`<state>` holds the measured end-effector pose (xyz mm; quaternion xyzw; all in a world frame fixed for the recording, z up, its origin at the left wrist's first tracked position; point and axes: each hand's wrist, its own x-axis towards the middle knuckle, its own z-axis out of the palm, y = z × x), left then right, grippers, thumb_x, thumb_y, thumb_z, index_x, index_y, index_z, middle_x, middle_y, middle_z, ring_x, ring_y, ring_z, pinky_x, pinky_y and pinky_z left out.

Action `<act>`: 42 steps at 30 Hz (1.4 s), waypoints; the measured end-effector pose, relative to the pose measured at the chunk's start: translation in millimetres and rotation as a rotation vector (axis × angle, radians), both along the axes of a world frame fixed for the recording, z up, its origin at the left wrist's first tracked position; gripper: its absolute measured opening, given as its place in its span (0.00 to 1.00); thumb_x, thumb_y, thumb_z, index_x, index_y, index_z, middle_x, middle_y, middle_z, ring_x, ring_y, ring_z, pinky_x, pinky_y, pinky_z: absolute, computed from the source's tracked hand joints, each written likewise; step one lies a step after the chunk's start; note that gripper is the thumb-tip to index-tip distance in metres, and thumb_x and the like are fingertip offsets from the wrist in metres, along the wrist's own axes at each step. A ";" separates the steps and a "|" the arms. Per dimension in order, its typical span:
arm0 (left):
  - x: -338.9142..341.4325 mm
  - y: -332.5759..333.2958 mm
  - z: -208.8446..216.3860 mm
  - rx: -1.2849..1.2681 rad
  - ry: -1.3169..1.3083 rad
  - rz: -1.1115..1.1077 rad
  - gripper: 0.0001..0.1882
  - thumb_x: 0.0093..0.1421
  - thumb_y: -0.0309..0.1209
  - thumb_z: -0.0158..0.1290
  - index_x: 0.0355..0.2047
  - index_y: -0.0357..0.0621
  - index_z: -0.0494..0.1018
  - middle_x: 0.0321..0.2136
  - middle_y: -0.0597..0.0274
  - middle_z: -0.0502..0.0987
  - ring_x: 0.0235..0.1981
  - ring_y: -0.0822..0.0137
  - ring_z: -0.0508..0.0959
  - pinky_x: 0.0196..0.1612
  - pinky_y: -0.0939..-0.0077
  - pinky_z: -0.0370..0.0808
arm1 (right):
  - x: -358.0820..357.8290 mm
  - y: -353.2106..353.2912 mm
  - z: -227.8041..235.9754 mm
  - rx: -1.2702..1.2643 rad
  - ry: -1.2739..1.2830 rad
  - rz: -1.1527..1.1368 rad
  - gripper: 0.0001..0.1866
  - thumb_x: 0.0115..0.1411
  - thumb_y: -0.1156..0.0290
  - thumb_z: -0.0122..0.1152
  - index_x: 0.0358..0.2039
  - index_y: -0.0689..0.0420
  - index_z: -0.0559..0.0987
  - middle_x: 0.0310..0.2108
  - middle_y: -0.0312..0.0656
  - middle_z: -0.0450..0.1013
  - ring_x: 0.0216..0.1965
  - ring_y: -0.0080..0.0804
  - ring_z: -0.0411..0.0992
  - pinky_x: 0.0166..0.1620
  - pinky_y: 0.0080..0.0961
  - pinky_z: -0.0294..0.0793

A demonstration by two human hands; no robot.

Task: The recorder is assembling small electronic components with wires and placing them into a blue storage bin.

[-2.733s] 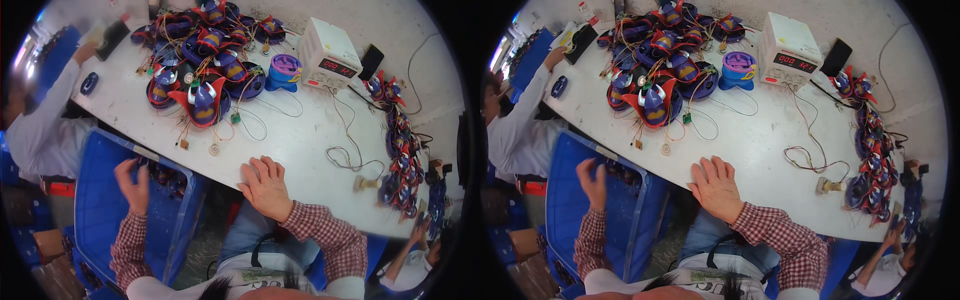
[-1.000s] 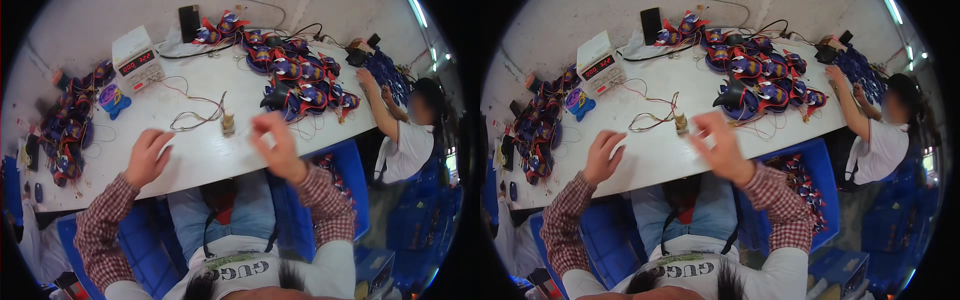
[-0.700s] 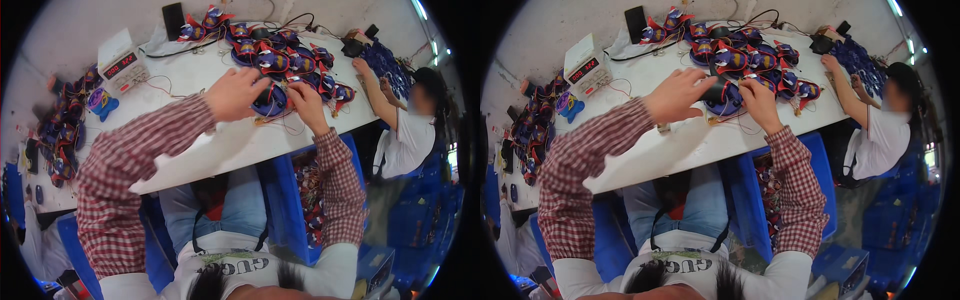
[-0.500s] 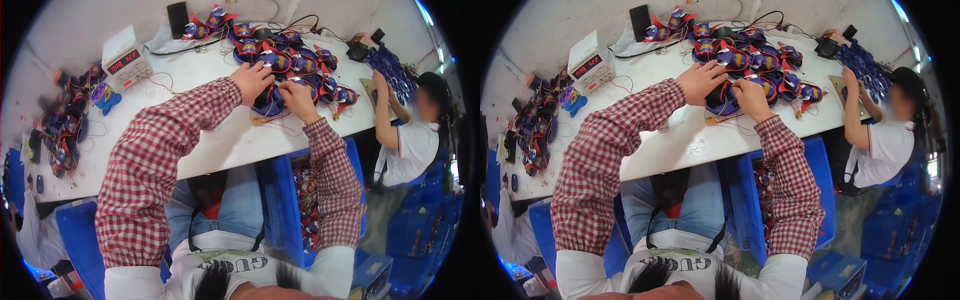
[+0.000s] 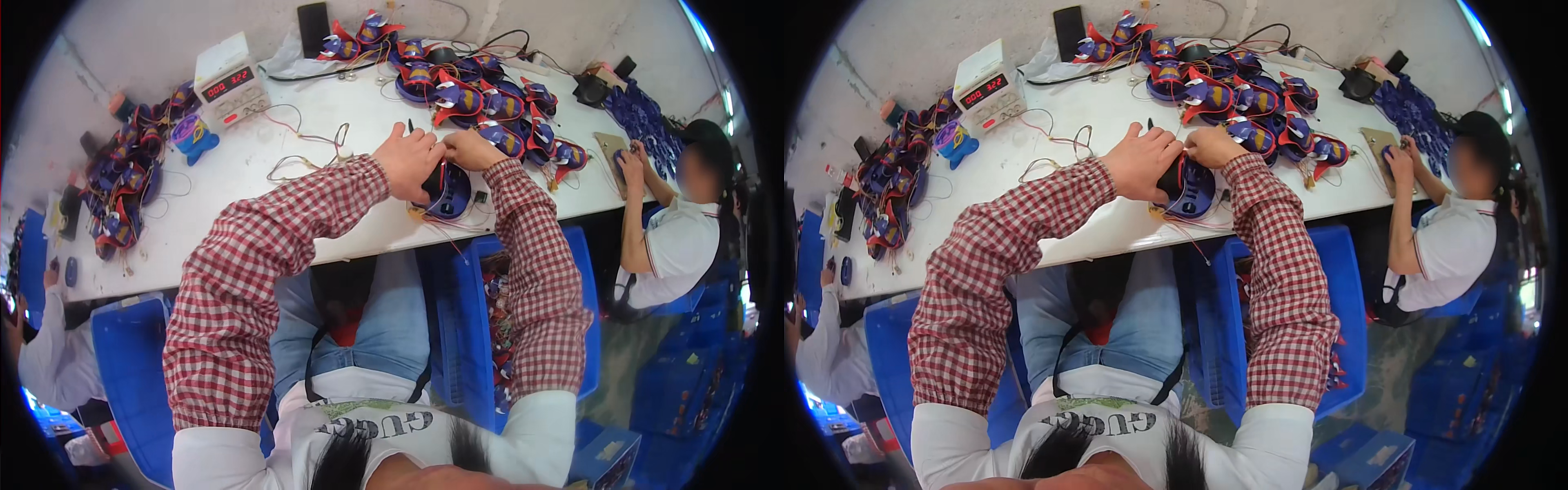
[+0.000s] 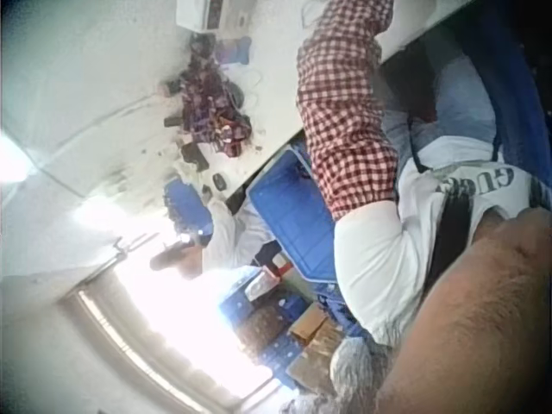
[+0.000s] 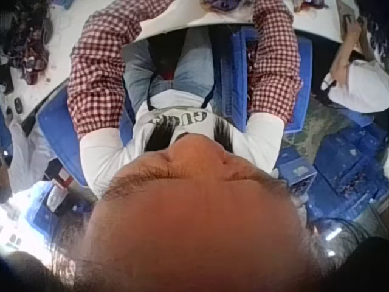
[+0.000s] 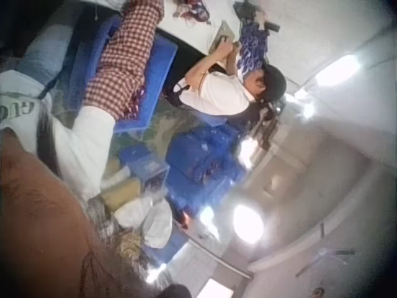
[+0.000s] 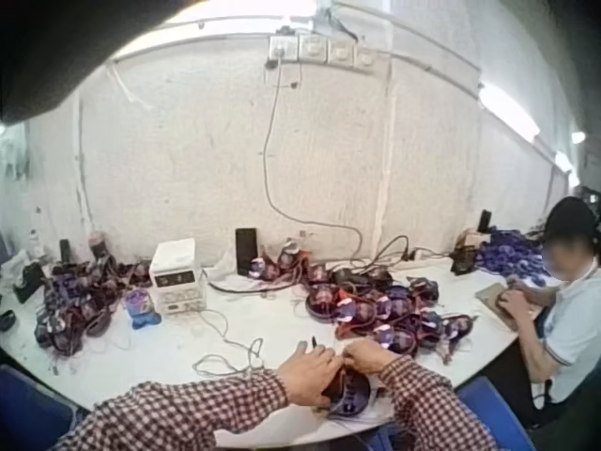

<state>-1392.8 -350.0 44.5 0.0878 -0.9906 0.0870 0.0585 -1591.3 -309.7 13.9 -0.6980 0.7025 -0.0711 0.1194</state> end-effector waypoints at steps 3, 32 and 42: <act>-6.7 -4.3 -6.9 -0.010 -0.002 -0.017 0.34 0.38 0.42 0.64 0.45 0.45 0.64 0.39 0.59 0.68 0.43 0.59 0.68 0.50 0.52 0.58 | -5.1 10.8 4.2 0.019 -0.168 -0.007 0.15 0.52 0.64 0.56 0.35 0.61 0.79 0.33 0.49 0.77 0.33 0.47 0.74 0.38 0.35 0.73; 294.6 -22.5 81.4 -0.035 -0.477 0.512 0.32 0.34 0.34 0.65 0.42 0.43 0.68 0.40 0.55 0.69 0.42 0.56 0.69 0.45 0.66 0.69 | 175.9 42.6 64.3 0.125 -0.867 0.128 0.17 0.54 0.73 0.59 0.44 0.67 0.77 0.33 0.40 0.75 0.32 0.21 0.69 0.36 0.12 0.69; 301.9 -109.4 46.1 0.319 -0.740 0.753 0.33 0.33 0.43 0.69 0.40 0.41 0.72 0.36 0.57 0.76 0.36 0.58 0.77 0.40 0.67 0.74 | 233.9 -37.0 21.0 0.165 -0.711 0.028 0.17 0.56 0.71 0.57 0.45 0.67 0.76 0.34 0.42 0.75 0.32 0.24 0.69 0.36 0.16 0.69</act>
